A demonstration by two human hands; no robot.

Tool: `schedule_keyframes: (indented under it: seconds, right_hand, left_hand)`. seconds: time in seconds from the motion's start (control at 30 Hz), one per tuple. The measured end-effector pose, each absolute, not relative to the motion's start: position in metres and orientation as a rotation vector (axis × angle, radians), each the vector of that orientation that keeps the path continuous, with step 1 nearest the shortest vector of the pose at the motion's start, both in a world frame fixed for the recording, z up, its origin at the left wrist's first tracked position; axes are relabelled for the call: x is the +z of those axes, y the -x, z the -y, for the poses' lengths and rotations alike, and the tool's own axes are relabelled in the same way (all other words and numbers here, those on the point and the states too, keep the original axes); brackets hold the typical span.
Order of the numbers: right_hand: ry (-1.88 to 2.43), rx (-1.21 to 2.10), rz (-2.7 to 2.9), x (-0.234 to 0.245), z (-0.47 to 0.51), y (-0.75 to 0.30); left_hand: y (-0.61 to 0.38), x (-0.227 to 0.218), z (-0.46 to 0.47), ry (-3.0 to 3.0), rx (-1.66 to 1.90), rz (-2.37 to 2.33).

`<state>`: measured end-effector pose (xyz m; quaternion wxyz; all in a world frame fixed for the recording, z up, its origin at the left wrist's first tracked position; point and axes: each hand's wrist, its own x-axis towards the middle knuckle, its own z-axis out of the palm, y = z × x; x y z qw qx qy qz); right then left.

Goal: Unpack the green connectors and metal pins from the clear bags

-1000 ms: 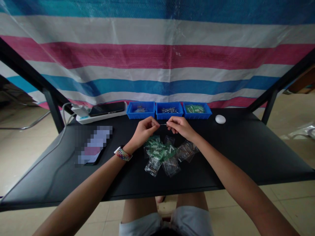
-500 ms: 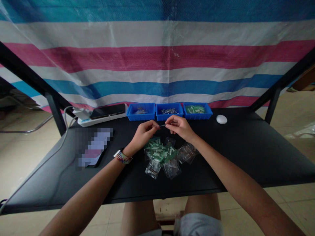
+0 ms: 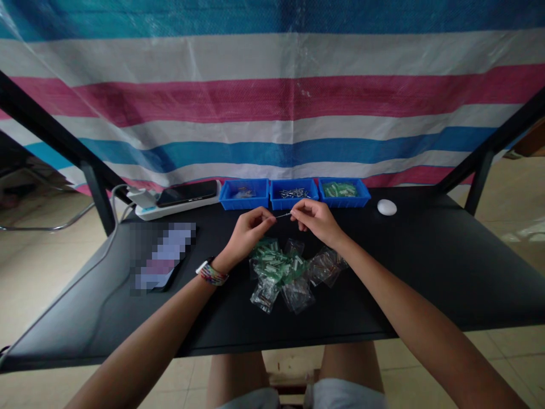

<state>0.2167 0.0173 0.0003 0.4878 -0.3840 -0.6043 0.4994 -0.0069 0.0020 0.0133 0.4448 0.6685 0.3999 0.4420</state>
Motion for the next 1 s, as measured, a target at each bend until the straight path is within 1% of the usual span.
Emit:
schedule_keyframes:
  seconds: [0.5,0.73,1.0]
  right_hand:
    - [0.891,1.119,1.456,0.002,-0.007,-0.207]
    - [0.907,1.165,1.418,-0.001,-0.007,-0.208]
    - [0.962,1.193,1.448,-0.001,-0.007,-0.209]
  left_hand:
    - [0.007,0.007,-0.004,-1.636,1.057,-0.975]
    - [0.005,0.004,-0.004,-1.617,1.180,-0.932]
    - [0.002,0.005,-0.002,-1.589,1.221,-0.942]
